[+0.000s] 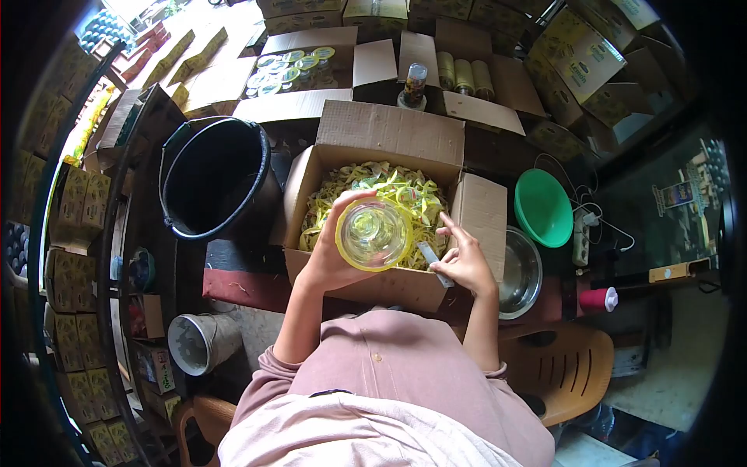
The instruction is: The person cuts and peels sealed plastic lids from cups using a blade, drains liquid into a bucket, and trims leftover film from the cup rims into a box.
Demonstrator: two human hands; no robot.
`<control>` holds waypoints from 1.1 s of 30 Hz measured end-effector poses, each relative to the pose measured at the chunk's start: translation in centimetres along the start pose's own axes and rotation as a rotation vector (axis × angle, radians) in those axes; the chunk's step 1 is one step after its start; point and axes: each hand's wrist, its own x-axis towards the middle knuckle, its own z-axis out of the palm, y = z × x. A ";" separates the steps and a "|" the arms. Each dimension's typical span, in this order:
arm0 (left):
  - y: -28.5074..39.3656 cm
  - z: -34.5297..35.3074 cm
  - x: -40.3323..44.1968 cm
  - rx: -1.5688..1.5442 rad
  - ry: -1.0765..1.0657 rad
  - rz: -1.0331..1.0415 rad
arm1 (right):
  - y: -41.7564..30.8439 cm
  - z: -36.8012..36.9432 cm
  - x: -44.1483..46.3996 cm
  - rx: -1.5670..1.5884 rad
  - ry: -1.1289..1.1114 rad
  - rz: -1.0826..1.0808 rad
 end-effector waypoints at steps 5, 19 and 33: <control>0.8 0.0 -0.1 0.064 -0.010 0.053 | 0.6 0.5 -0.2 -0.025 0.128 -0.056; 2.4 0.4 -0.8 -0.252 -0.031 -0.007 | 7.5 3.4 -3.2 0.262 0.484 -0.015; 1.9 -5.0 -3.3 -0.264 -0.052 -0.116 | 7.3 8.2 -5.0 0.458 0.714 0.074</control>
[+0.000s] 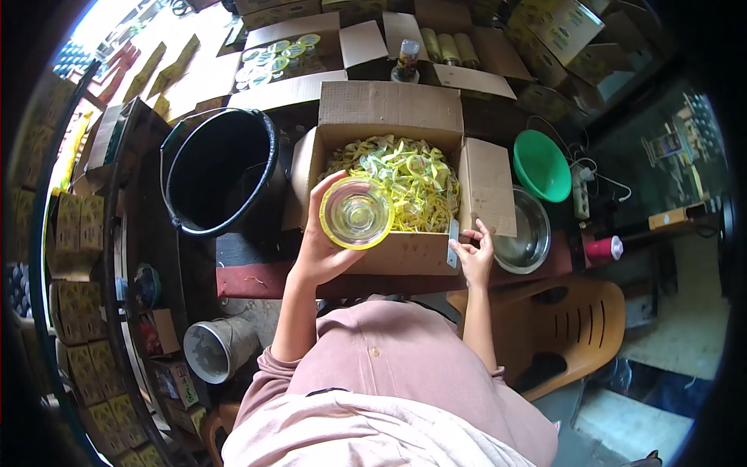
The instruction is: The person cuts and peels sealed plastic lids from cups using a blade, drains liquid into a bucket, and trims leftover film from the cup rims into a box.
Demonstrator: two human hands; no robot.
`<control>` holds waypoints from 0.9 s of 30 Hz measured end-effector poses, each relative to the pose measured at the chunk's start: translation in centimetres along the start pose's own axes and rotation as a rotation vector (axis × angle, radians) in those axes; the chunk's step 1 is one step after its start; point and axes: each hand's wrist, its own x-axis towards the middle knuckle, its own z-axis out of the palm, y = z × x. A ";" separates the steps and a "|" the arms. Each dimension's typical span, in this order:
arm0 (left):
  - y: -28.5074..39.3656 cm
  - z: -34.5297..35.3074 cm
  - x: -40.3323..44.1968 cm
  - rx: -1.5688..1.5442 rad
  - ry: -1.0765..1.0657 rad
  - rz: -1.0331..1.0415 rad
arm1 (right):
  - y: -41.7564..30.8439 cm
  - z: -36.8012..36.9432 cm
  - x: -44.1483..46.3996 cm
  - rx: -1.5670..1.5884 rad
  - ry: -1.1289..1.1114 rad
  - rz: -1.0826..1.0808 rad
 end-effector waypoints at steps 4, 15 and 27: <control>0.1 -2.0 -0.8 -0.005 -0.006 -0.034 | 0.3 0.7 -0.4 -0.037 0.135 -0.145; -0.1 -6.2 -1.7 -0.002 -0.040 0.001 | -1.0 2.4 7.8 -0.215 0.359 -0.428; 0.5 -9.0 -2.4 -0.018 0.034 0.062 | 2.1 1.6 16.4 -0.927 0.413 -0.470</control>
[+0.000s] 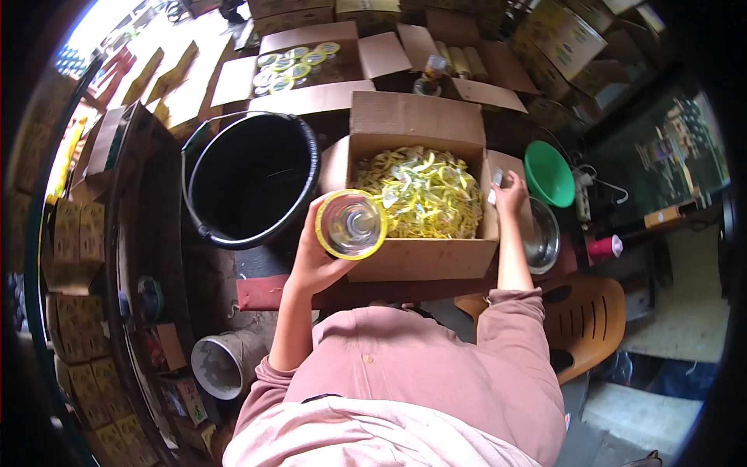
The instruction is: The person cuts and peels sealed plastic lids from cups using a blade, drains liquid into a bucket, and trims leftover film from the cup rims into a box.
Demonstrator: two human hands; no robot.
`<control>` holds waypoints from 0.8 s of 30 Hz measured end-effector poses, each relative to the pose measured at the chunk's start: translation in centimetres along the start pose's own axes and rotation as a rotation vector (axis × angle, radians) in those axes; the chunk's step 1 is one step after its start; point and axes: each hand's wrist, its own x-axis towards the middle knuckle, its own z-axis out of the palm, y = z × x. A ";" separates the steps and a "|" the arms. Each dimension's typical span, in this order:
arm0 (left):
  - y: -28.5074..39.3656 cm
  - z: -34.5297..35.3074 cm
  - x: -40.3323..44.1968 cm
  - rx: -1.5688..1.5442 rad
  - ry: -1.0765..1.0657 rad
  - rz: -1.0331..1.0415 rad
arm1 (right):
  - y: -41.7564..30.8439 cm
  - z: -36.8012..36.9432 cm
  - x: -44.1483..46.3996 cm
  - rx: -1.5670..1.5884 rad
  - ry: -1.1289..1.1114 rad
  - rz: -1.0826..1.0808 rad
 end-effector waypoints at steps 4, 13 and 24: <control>0.1 -1.1 -0.2 0.036 0.011 0.029 | -1.2 -1.4 -0.2 -0.046 -0.008 0.057; -0.8 -6.7 1.5 -1.105 0.619 -0.046 | -26.3 -5.8 -3.7 0.845 -0.454 -0.286; 0.1 -9.1 0.9 -1.762 0.566 -0.579 | -40.5 -6.0 -7.1 0.927 -0.731 -0.739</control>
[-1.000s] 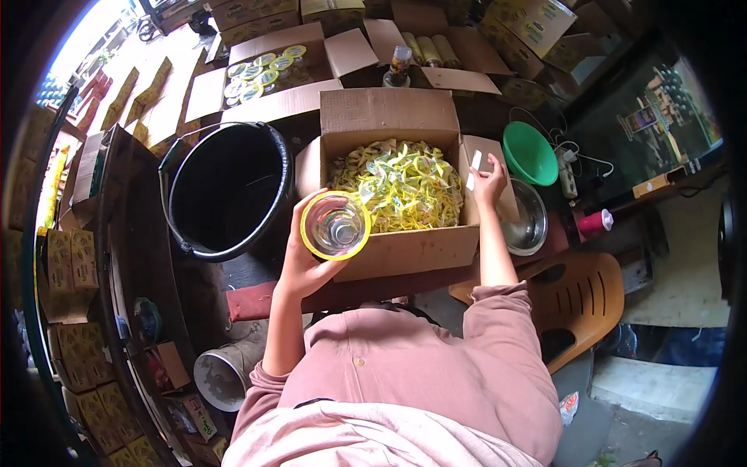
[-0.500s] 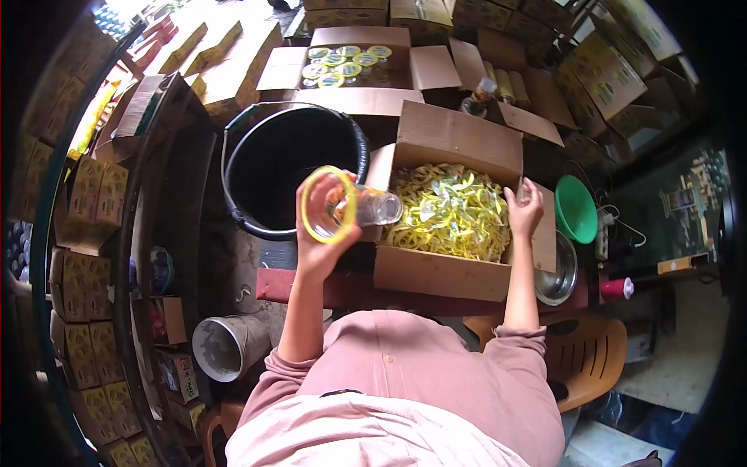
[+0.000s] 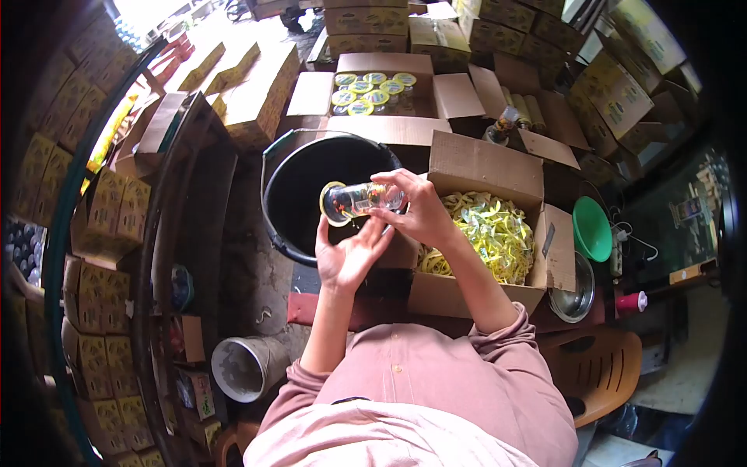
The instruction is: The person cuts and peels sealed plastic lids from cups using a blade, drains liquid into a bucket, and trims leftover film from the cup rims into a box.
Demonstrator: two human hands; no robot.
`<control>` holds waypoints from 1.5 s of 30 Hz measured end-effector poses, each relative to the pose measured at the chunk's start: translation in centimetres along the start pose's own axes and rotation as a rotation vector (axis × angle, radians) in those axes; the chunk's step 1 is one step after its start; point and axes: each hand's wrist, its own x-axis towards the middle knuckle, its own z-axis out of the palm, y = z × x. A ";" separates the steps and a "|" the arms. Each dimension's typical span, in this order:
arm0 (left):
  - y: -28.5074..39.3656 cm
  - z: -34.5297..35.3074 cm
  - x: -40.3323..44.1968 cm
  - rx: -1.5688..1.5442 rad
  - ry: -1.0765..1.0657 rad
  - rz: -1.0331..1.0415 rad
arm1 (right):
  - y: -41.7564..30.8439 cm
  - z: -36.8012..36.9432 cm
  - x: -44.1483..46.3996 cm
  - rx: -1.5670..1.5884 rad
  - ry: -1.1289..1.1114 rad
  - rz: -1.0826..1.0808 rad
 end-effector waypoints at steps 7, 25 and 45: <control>0.8 0.4 -4.2 0.729 -0.235 0.400 | 1.6 0.1 -0.7 -0.241 -0.162 0.103; 5.5 -0.9 0.3 2.417 0.358 1.233 | 10.8 -16.5 2.6 -0.262 0.644 0.249; 5.3 -0.4 1.6 2.478 0.609 1.047 | 36.6 -19.3 0.9 -0.567 0.640 0.663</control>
